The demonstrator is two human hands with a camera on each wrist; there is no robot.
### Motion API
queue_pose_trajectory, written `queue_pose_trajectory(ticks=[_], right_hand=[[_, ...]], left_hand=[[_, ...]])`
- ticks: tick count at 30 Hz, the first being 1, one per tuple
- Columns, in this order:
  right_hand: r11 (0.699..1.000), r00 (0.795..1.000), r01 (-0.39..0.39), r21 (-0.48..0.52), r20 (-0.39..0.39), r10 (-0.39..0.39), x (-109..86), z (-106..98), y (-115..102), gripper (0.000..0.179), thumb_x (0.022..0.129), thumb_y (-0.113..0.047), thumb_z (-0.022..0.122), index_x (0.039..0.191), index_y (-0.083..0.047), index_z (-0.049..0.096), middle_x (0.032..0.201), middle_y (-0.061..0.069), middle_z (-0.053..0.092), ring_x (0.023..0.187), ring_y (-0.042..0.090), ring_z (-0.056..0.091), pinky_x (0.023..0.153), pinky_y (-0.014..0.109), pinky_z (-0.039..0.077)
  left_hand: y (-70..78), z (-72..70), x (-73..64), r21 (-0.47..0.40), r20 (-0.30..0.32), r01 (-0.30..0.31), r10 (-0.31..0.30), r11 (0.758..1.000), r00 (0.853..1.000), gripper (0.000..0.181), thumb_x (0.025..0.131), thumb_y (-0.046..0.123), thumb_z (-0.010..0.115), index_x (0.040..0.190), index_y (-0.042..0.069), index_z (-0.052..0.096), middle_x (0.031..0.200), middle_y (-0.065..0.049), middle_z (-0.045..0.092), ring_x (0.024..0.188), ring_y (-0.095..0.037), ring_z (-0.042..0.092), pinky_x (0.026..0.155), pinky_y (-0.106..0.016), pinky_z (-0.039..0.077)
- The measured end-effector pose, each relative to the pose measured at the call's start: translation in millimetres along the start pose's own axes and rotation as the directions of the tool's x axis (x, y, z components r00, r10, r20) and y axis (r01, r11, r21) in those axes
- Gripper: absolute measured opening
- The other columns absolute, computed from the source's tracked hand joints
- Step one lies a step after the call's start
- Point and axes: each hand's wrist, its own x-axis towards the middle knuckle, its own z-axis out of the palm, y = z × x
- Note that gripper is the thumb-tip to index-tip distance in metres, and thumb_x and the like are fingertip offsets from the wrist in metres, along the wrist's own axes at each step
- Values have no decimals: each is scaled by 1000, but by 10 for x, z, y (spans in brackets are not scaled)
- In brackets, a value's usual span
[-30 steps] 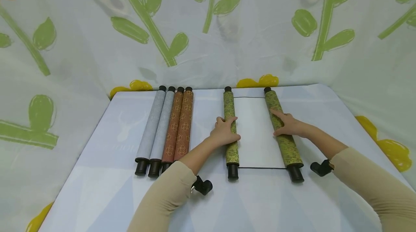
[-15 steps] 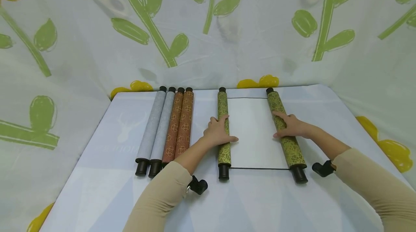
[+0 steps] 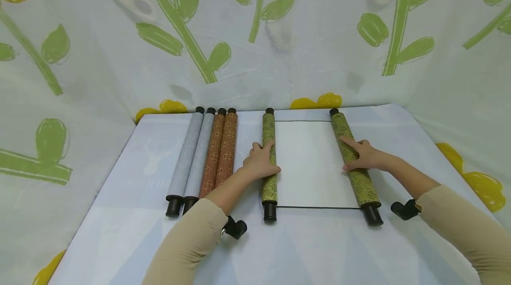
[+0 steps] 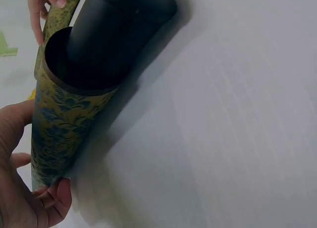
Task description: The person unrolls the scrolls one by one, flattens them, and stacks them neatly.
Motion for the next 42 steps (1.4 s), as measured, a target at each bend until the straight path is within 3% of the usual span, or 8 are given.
queue_pose_trajectory(ticks=[8,11,17,21,31,35,38,42], right_hand=[[998,995,30,57,97,-35,-83,-106,97,83,90,-27,63,150,-1,12,141,42,11,129,58,13,97,68,25],[997,993,29,66,108,-36,-87,-125,110,81,91,-28,63,149,0,15,145,40,10,131,57,11,99,67,25],[998,1000,3,-70,29,0,-52,-92,87,89,82,-43,70,145,-3,20,127,42,27,114,50,38,86,62,39],[988,1000,15,-151,-20,-18,-51,-65,70,94,77,-44,75,142,-3,20,118,44,31,105,49,45,80,59,42],[997,998,21,-74,-53,-25,-96,-63,111,94,75,-26,79,140,0,16,121,45,30,106,54,39,76,56,42],[1000,999,-5,-16,-45,5,-91,-35,121,90,76,-14,73,143,0,14,121,45,29,88,43,46,64,43,43],[1000,999,-22,-11,-50,22,-100,-16,135,89,74,-11,68,144,-1,15,118,44,32,76,31,43,57,36,39],[999,996,-27,-20,-80,26,-137,-45,161,87,72,-8,66,143,0,17,117,45,33,76,31,40,58,36,37]], left_hand=[[-80,-58,-36,-25,15,-1,1,1000,1000,65,86,32,58,147,28,37,139,-22,30,110,-32,48,63,-39,43],[-88,-60,-48,-42,7,8,-8,999,1000,65,86,35,61,146,27,38,138,-23,31,109,-34,50,63,-39,43],[-73,-60,-57,10,-32,24,-24,1000,999,82,75,49,74,145,26,37,126,-23,39,95,-32,56,63,-41,47],[-82,-60,-52,29,-53,34,-32,999,998,84,73,47,78,143,26,36,123,-23,41,91,-30,57,61,-40,47],[-180,-116,-54,-118,-16,27,-29,993,999,80,77,22,74,145,22,32,131,-28,34,77,-29,55,57,-34,42],[-205,-110,-61,-146,-15,26,-28,989,999,80,78,19,71,146,21,30,133,-29,33,76,-28,53,56,-34,40],[-194,-91,-57,-155,-21,11,-14,988,1000,79,79,19,71,146,19,31,133,-30,32,78,-29,53,57,-35,41],[-122,-55,-40,-164,-41,-14,7,986,999,75,79,18,70,145,16,35,131,-31,33,81,-30,53,60,-36,42]])
